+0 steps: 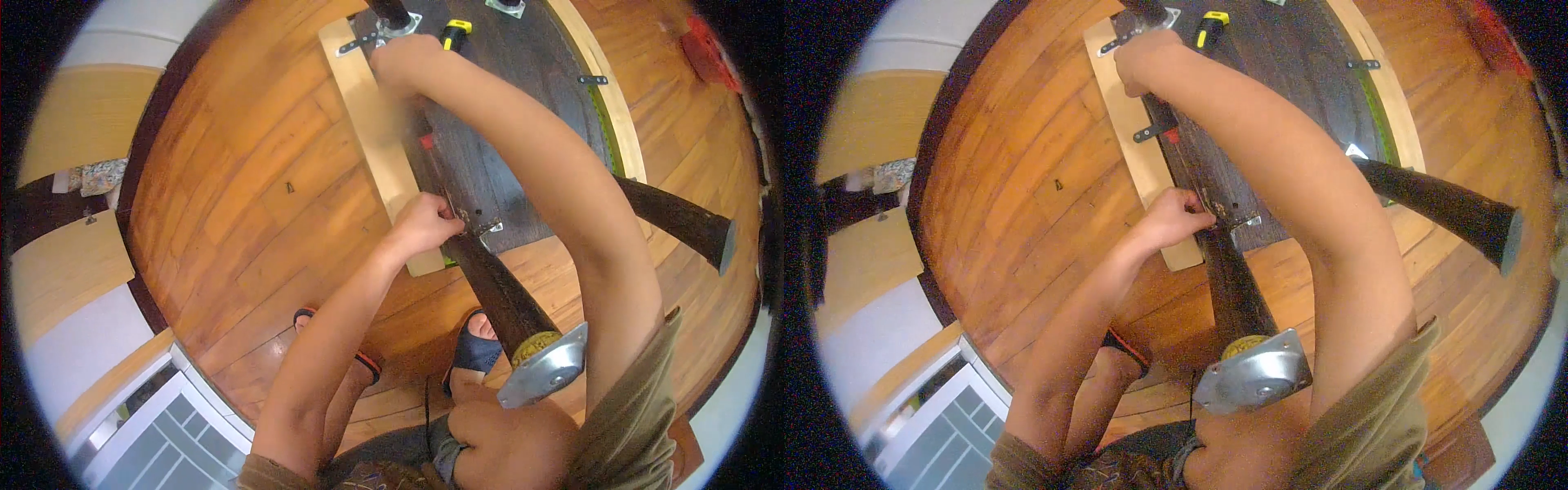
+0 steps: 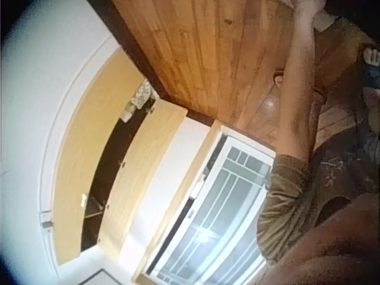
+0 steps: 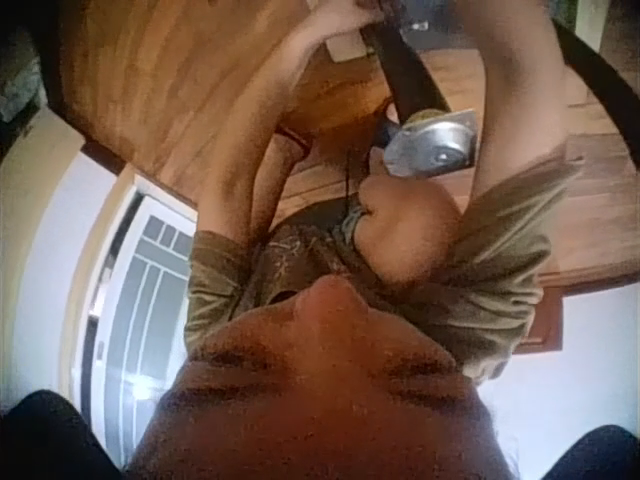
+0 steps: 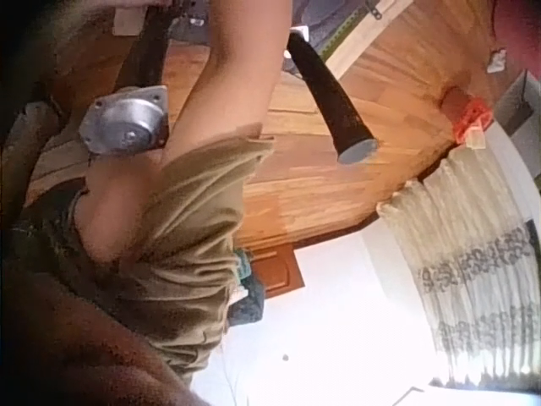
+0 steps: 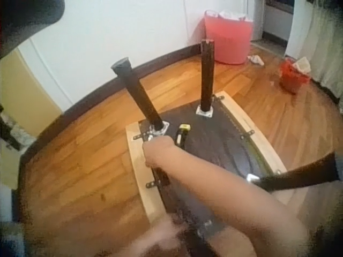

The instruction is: The person attaches legs and metal mounting plates to a wooden table top using a screwdriver and a hammer.

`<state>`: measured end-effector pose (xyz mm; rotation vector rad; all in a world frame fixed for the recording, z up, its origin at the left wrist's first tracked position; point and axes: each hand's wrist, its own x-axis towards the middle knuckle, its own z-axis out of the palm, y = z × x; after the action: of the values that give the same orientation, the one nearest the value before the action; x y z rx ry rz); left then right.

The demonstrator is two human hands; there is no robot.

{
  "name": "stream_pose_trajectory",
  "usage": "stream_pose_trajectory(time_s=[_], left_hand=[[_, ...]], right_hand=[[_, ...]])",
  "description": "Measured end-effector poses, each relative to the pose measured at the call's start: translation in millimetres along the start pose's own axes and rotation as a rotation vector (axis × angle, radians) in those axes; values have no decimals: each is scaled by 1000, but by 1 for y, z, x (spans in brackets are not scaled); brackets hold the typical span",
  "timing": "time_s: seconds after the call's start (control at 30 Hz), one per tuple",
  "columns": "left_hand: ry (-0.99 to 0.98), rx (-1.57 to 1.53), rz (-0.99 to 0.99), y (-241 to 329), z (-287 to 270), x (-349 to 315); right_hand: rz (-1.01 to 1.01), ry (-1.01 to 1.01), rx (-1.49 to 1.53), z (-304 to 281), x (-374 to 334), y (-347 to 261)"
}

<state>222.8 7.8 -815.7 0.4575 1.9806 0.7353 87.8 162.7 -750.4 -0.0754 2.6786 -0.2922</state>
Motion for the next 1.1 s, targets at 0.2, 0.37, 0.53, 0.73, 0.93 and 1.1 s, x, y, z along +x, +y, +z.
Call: stream_pose_trajectory(time_s=[0.2, 0.37, 0.53, 0.73, 0.93, 1.1], left_hand=[[25, -7, 3, 2, 11, -6], [21, -65, 93, 4, 27, -24], [-98, -23, -34, 21, 18, -42], [-262, 307, -49, 33, 6, -28], [-185, 410, -33, 31, 12, -23], [-35, 320, 143, 19, 20, -25]], right_hand=[[-10, 108, 29, -4, -18, -7], [-151, 152, 14, -1, -49, -44], [-47, 262, 46, 5, -67, -61], [46, 190, 45, -7, -78, -32], [91, 11, 242, -8, -82, -5], [83, -4, 148, -9, -66, -3]])
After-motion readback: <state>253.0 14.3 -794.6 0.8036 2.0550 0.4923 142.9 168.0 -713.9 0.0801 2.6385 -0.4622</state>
